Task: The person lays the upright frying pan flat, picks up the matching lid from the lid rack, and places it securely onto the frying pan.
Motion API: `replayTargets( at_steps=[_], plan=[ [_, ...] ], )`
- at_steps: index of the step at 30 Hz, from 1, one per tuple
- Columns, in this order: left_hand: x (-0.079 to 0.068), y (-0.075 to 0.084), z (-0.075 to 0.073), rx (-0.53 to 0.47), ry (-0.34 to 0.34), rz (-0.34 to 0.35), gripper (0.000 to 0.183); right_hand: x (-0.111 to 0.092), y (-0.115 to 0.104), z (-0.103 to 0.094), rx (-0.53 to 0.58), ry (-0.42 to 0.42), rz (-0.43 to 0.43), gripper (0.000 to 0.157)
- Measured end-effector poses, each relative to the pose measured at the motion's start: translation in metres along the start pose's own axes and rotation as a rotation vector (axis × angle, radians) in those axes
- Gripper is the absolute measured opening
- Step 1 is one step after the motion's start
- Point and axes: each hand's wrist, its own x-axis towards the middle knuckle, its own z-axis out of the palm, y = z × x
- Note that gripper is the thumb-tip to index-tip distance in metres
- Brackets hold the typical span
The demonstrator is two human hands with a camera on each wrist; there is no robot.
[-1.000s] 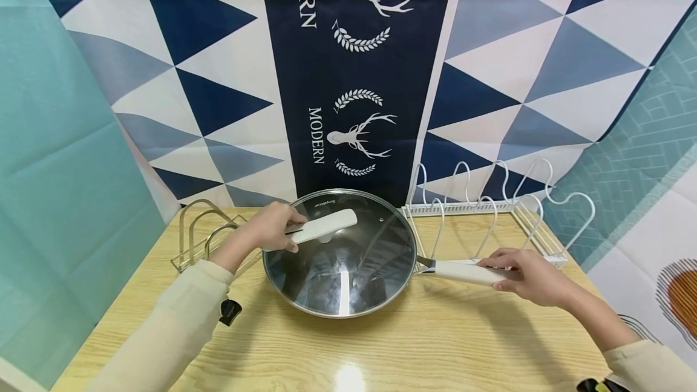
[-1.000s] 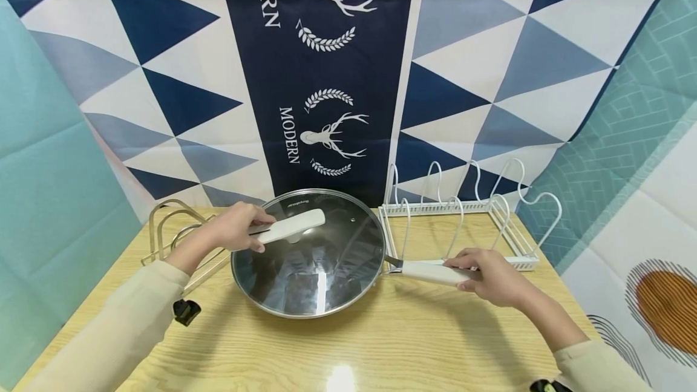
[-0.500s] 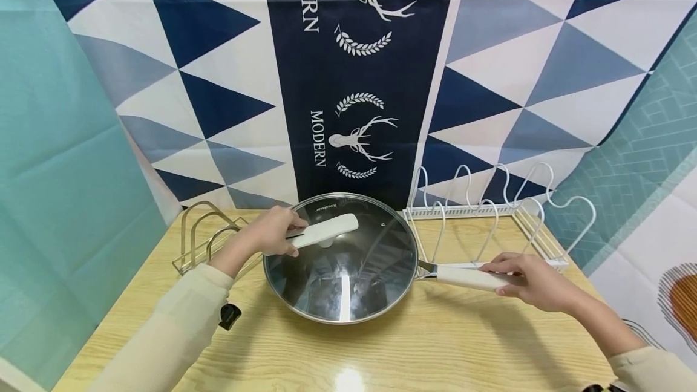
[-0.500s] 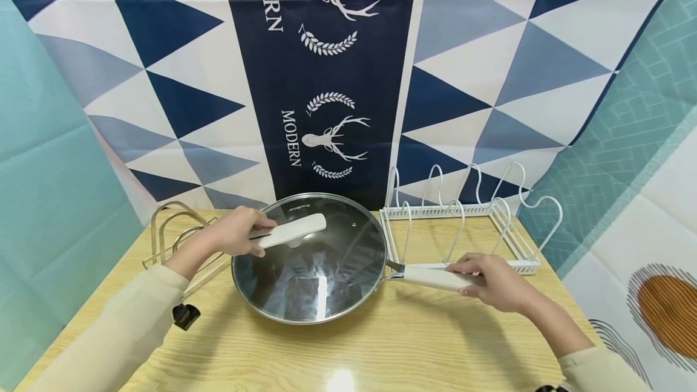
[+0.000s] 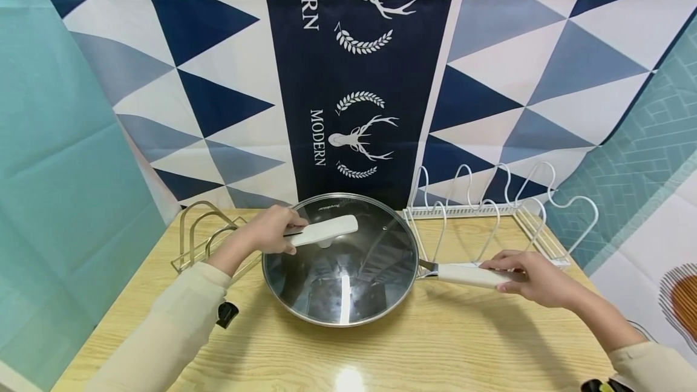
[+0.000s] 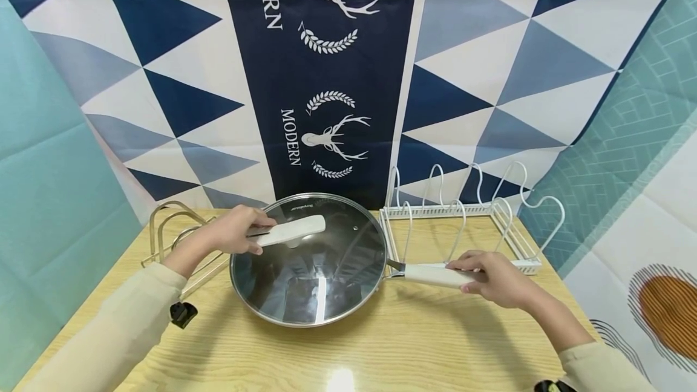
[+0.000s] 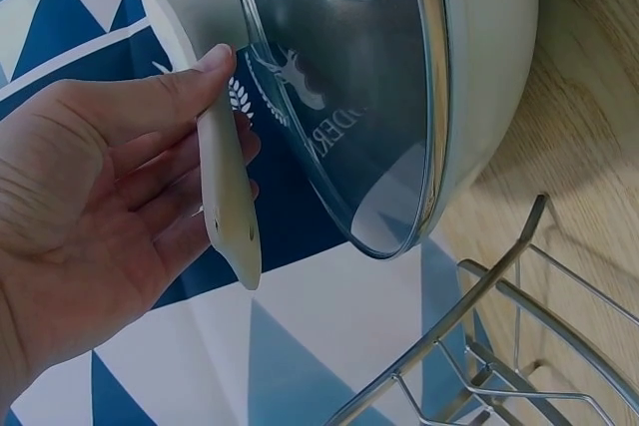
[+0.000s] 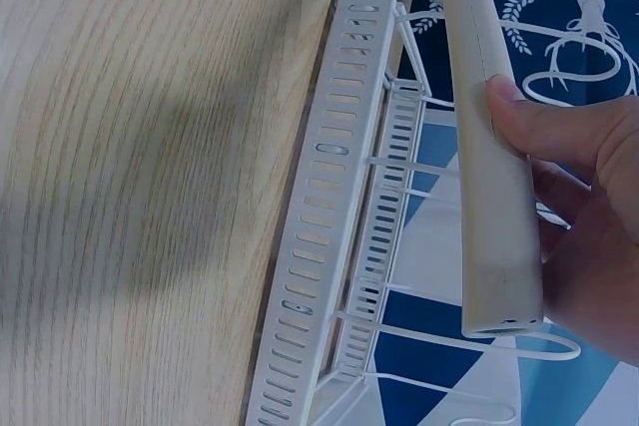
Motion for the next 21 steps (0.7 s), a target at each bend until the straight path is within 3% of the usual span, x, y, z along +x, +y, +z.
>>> replayTargets(
  at_steps=[21],
  plan=[
    [0.0058, -0.008, -0.0024, -0.048, -0.023, -0.002, 0.054, 0.0046, 0.002, -0.0016, -0.001, 0.002, -0.001, 0.037]
  ],
)
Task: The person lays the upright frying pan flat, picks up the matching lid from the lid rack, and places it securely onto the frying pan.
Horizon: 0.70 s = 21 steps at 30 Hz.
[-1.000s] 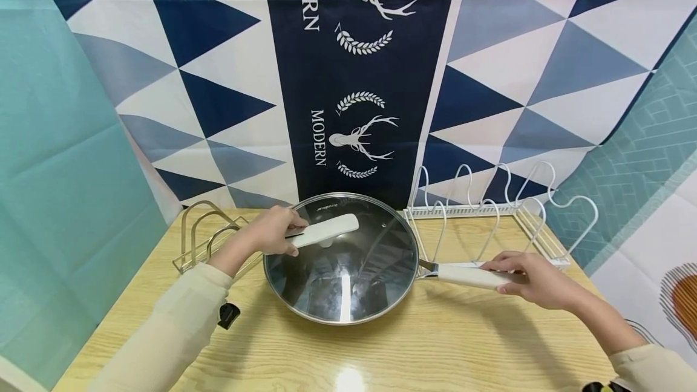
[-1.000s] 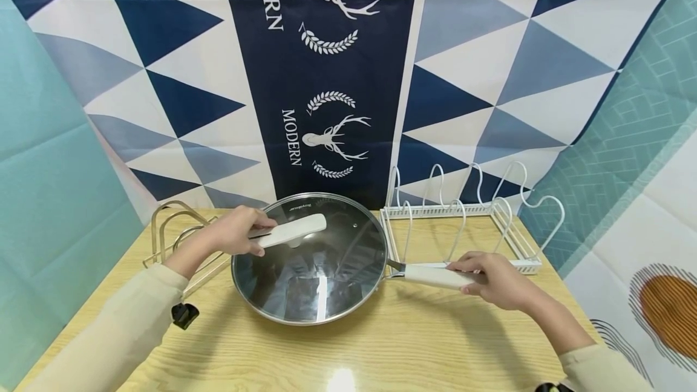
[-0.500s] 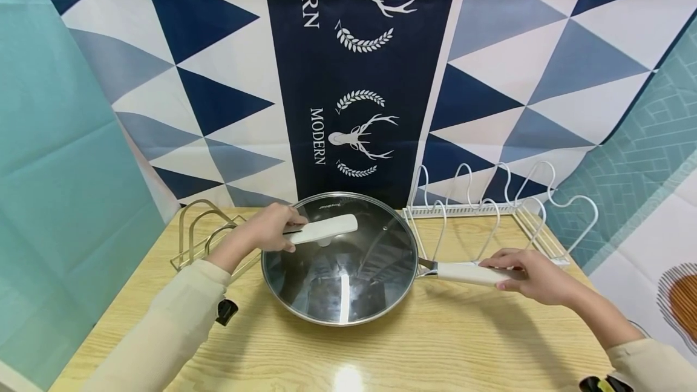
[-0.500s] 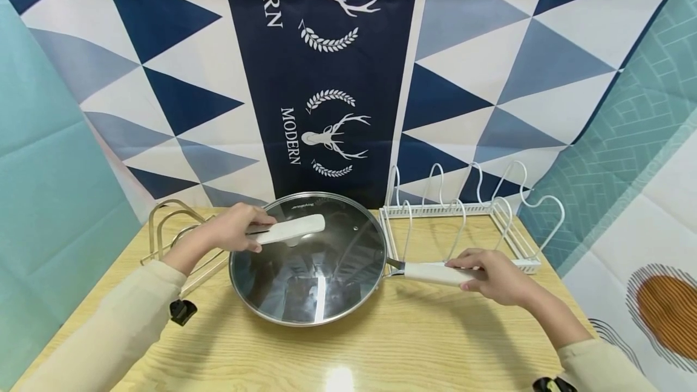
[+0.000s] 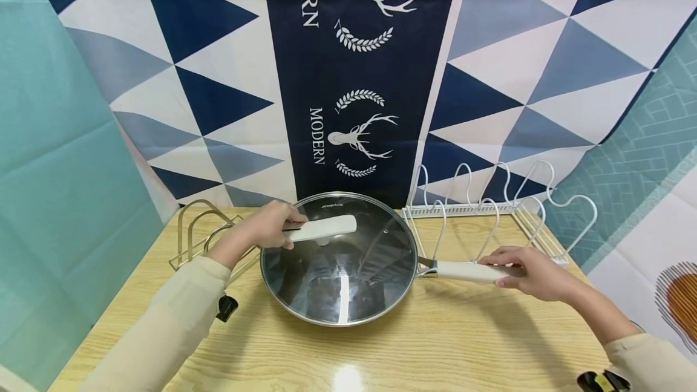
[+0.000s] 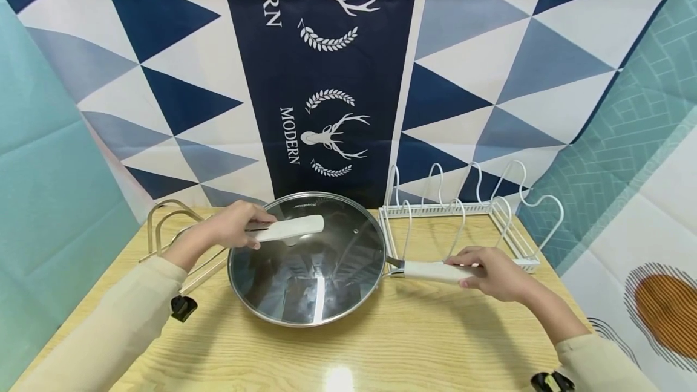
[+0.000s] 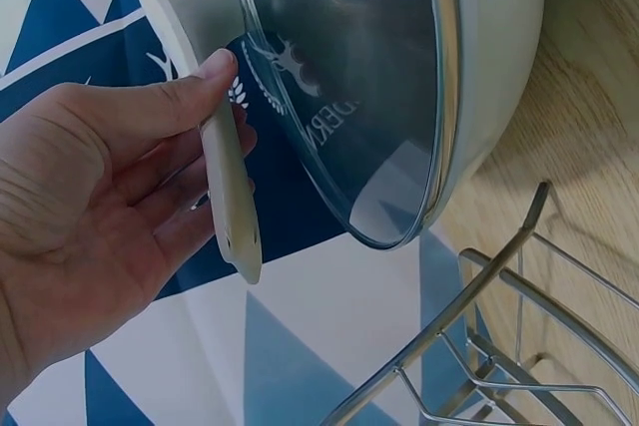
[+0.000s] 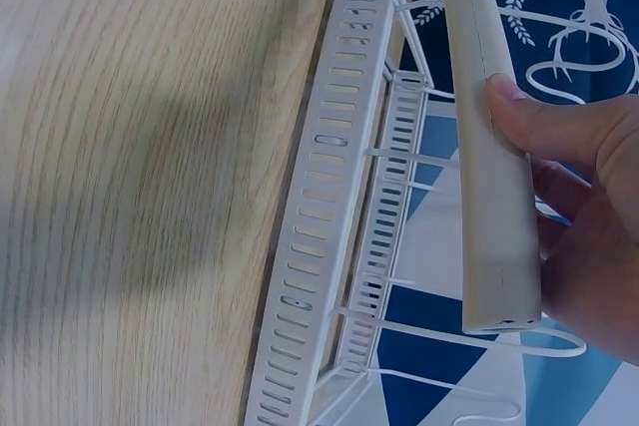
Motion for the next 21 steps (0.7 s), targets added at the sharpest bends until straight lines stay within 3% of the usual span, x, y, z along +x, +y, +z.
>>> replayTargets(
  at_steps=[9, 21],
  plan=[
    [0.0036, -0.0022, 0.0012, -0.02, -0.026, -0.022, 0.053, -0.0002, -0.0003, 0.0024, -0.007, 0.036, -0.021, 0.038],
    [0.0083, -0.0048, -0.0025, -0.044, -0.029, -0.028, 0.052, 0.0002, -0.0002, 0.0015, -0.002, 0.024, -0.018, 0.039]
  ],
)
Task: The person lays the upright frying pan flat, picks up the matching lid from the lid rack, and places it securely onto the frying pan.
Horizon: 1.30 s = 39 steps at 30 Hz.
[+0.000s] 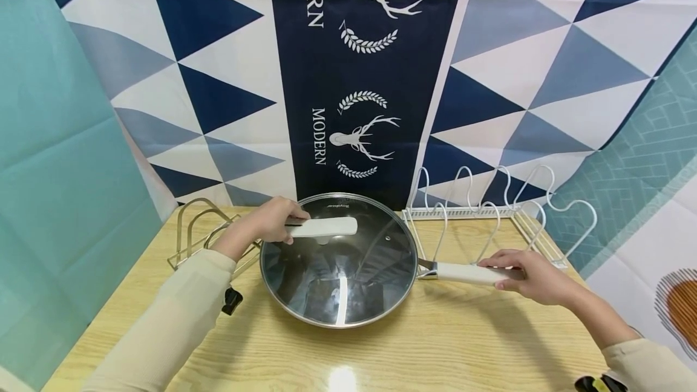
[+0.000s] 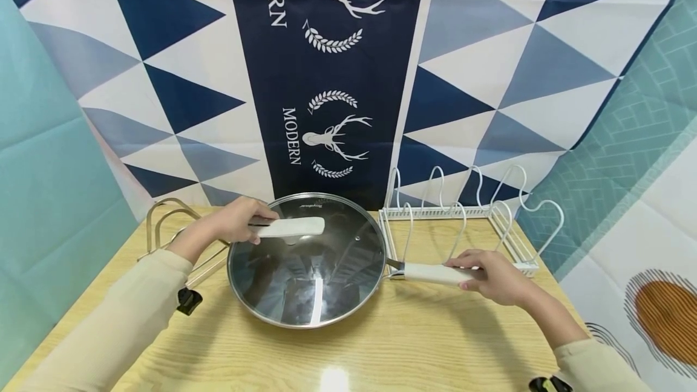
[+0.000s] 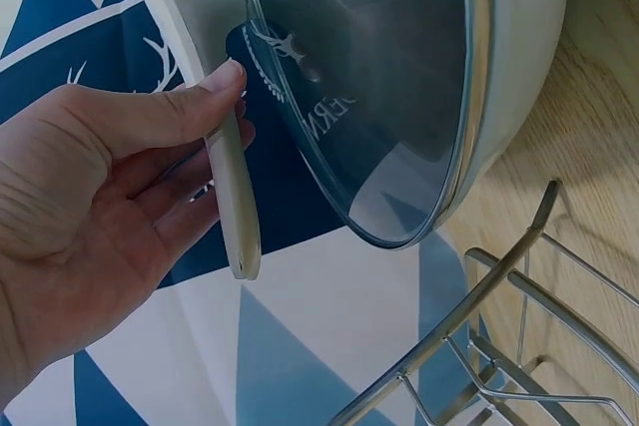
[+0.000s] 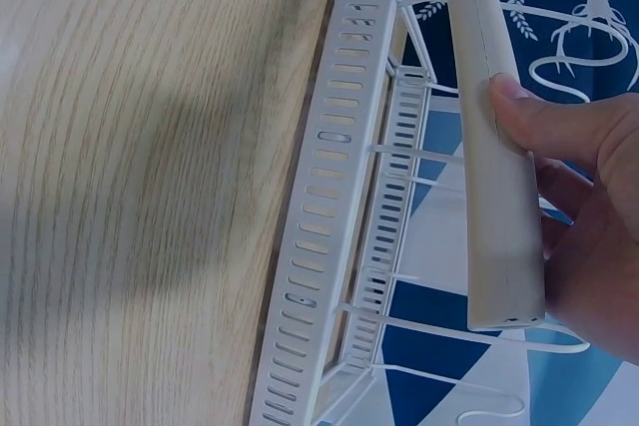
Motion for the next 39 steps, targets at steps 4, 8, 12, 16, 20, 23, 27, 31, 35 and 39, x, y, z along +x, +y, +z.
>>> replayTargets(
  at_steps=[4, 8, 12, 16, 20, 23, 27, 31, 35, 39],
  plan=[
    [0.0, -0.001, 0.0, -0.017, -0.01, -0.007, 0.052, -0.001, 0.001, 0.001, 0.008, 0.002, -0.003, 0.038],
    [0.0, -0.001, 0.0, -0.024, -0.004, -0.002, 0.052, -0.001, 0.0, 0.001, -0.021, 0.006, 0.016, 0.038],
    [0.0, -0.001, 0.0, -0.03, 0.0, 0.007, 0.052, -0.001, 0.0, 0.0, -0.043, 0.001, 0.047, 0.038],
    [0.001, -0.001, -0.001, -0.036, -0.004, 0.013, 0.053, -0.001, -0.001, -0.001, -0.039, -0.001, 0.054, 0.037],
    [0.002, -0.002, -0.002, -0.047, -0.015, 0.008, 0.054, -0.001, -0.001, 0.0, -0.036, 0.002, 0.064, 0.037],
    [0.002, -0.003, -0.002, -0.057, -0.018, 0.004, 0.054, -0.001, -0.001, 0.001, -0.048, 0.016, 0.076, 0.036],
    [0.001, -0.008, 0.0, -0.07, -0.004, 0.023, 0.053, -0.001, -0.002, 0.003, -0.085, 0.039, 0.087, 0.036],
    [-0.002, -0.015, 0.004, -0.099, 0.024, 0.05, 0.052, -0.002, -0.002, 0.005, -0.114, 0.058, 0.077, 0.036],
    [-0.004, -0.019, 0.006, -0.13, 0.057, 0.069, 0.05, -0.002, -0.001, 0.006, -0.132, 0.073, 0.055, 0.037],
    [-0.006, -0.018, 0.007, -0.133, 0.076, 0.065, 0.048, -0.001, 0.001, 0.005, -0.132, 0.072, 0.041, 0.037]
  ],
)
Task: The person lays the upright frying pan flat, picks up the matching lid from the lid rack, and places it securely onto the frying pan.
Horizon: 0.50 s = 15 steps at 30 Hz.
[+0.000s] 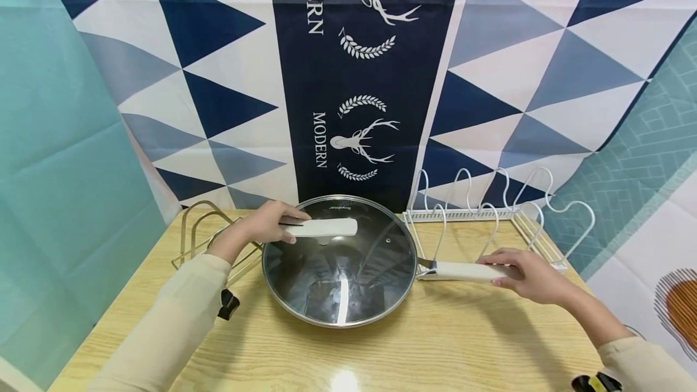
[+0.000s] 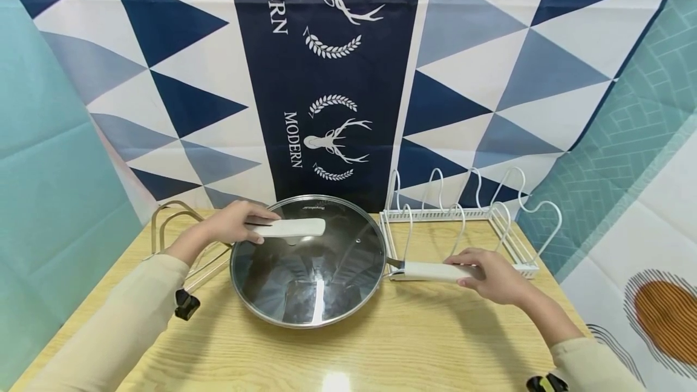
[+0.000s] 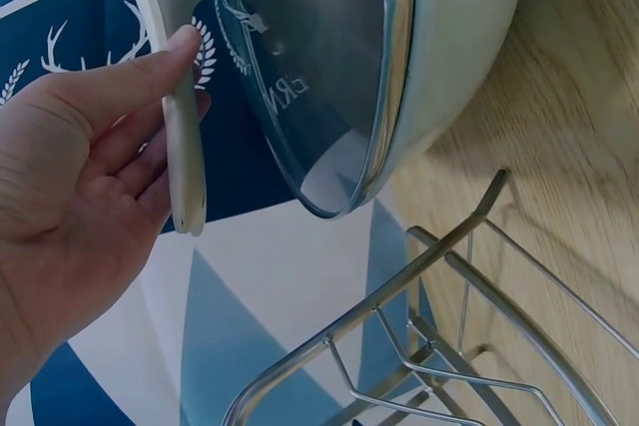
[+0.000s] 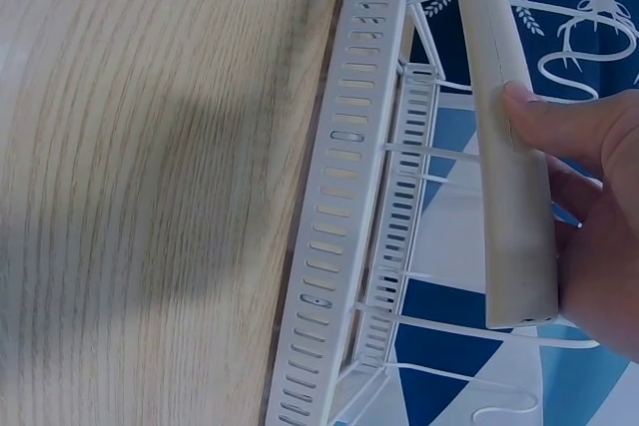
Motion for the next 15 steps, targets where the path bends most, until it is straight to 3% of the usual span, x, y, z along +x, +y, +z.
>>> replayTargets(
  at_steps=[15],
  plan=[
    [-0.0033, 0.0034, 0.0013, 0.031, -0.006, -0.009, 0.049, 0.0045, 0.0034, 0.0014, 0.005, 0.015, -0.097, 0.037]
  ],
)
